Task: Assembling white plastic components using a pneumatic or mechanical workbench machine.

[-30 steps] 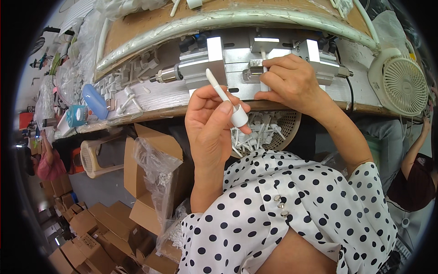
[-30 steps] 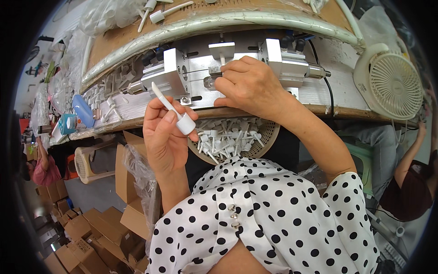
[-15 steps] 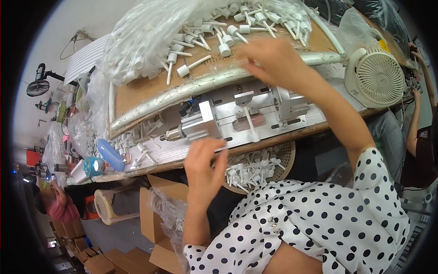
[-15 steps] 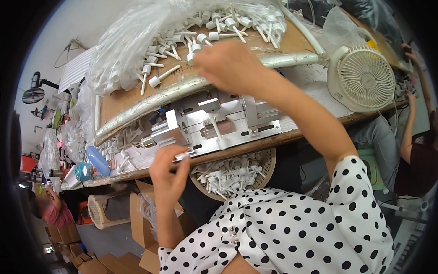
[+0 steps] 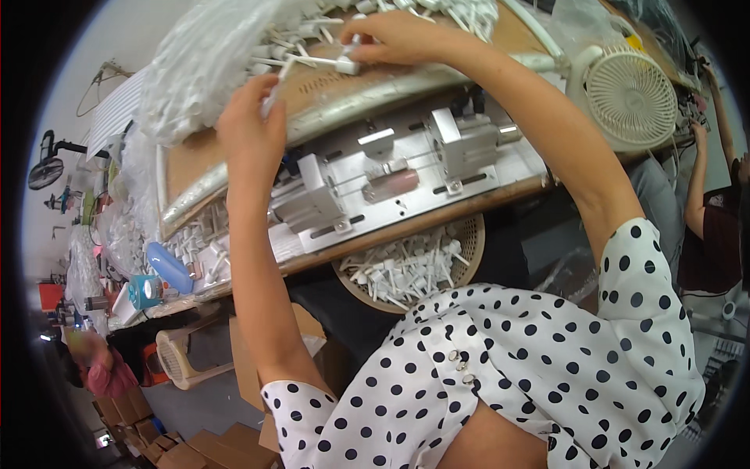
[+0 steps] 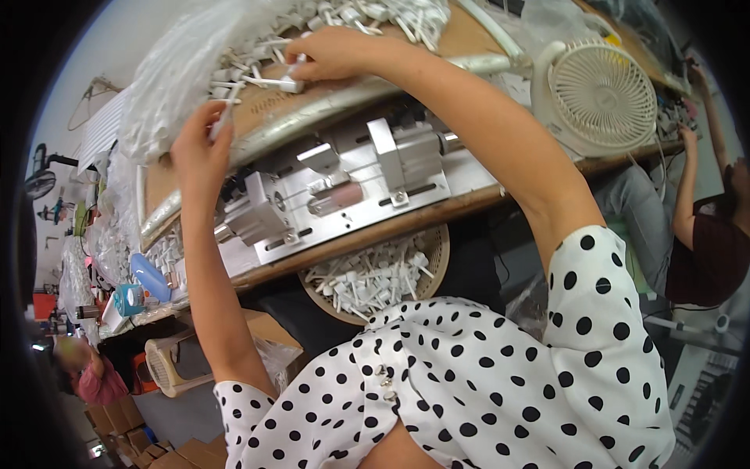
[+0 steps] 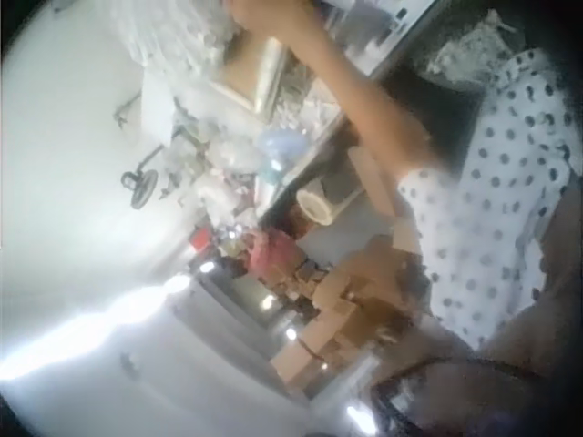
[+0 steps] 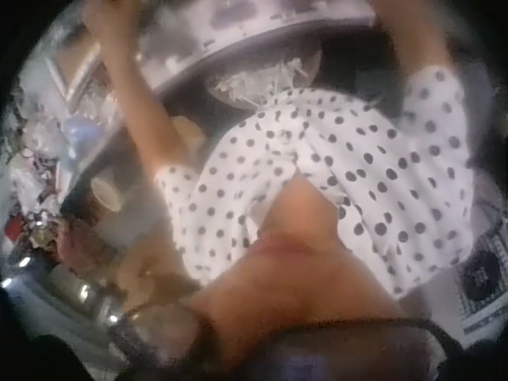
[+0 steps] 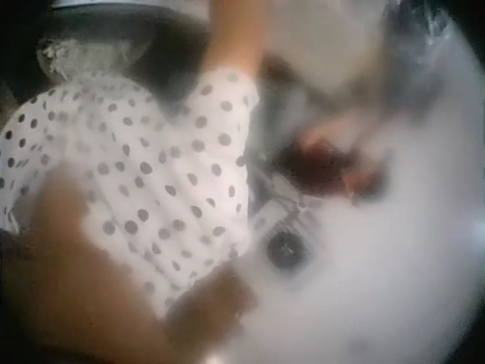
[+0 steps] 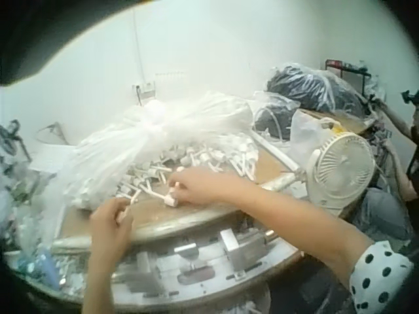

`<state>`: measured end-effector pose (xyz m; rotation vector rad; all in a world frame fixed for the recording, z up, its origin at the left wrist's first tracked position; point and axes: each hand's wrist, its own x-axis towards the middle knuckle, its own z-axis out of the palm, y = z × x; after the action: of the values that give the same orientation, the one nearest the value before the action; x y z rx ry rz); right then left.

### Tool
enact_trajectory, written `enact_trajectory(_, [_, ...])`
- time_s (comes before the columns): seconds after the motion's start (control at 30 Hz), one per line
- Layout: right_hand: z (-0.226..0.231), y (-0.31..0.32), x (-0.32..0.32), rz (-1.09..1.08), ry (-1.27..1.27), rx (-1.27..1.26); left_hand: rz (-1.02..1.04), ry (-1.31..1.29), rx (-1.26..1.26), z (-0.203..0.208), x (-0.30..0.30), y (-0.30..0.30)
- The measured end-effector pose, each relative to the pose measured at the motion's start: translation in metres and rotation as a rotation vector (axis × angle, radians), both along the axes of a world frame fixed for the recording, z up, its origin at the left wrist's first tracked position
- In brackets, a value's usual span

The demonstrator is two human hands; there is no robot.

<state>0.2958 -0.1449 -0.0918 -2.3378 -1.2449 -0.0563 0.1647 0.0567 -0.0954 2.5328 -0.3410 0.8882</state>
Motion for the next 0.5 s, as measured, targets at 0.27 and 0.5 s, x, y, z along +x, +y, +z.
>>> enact_trajectory(0.27, [-0.005,0.005,0.002,-0.115,-0.135,0.199,0.097,0.105,-0.285,-0.071,-0.105,-0.12])
enact_trajectory(0.5, [0.012,-0.031,-0.051,-0.008,-0.068,0.541,0.098,0.051,-0.156,-0.079,-0.098,-0.123])
